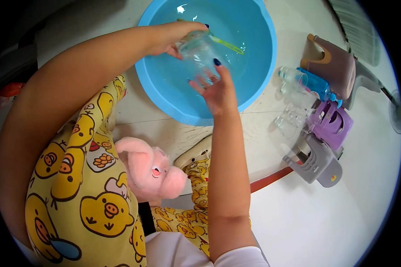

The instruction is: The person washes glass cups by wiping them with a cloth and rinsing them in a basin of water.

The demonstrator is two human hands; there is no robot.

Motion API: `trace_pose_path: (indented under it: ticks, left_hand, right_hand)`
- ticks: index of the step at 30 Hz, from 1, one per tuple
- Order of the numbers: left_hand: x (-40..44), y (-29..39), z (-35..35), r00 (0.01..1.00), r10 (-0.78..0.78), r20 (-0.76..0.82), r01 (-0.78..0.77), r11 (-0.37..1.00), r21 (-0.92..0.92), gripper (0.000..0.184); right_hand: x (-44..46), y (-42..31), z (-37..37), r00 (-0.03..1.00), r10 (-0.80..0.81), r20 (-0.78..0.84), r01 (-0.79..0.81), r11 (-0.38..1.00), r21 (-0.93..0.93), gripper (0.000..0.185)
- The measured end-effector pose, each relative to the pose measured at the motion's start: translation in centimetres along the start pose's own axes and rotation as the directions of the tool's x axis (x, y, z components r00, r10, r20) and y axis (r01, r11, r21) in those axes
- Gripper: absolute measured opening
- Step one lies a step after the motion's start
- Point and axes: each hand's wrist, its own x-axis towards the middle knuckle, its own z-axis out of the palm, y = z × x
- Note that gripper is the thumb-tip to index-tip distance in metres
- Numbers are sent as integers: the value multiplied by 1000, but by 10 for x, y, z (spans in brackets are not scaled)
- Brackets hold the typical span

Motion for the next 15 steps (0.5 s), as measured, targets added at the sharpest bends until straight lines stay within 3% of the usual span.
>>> trace_pose_path:
  ticks: [3, 8, 15]
  left_hand:
    - [-1, 0, -3, 1000, -11, 25, 13, 996, -86, 42]
    - [7, -5, -2, 986, 81, -143, -89, 995, -50, 37]
    - [2, -3, -3, 986, 87, -144, -91, 996, -19, 33]
  right_hand:
    - [3, 10, 5, 1000, -1, 13, 1, 999, -44, 53]
    - [-2, 13, -1, 990, -10, 137, 16, 999, -46, 65]
    - [0, 15, 3, 981, -135, 139, 150, 983, -102, 64]
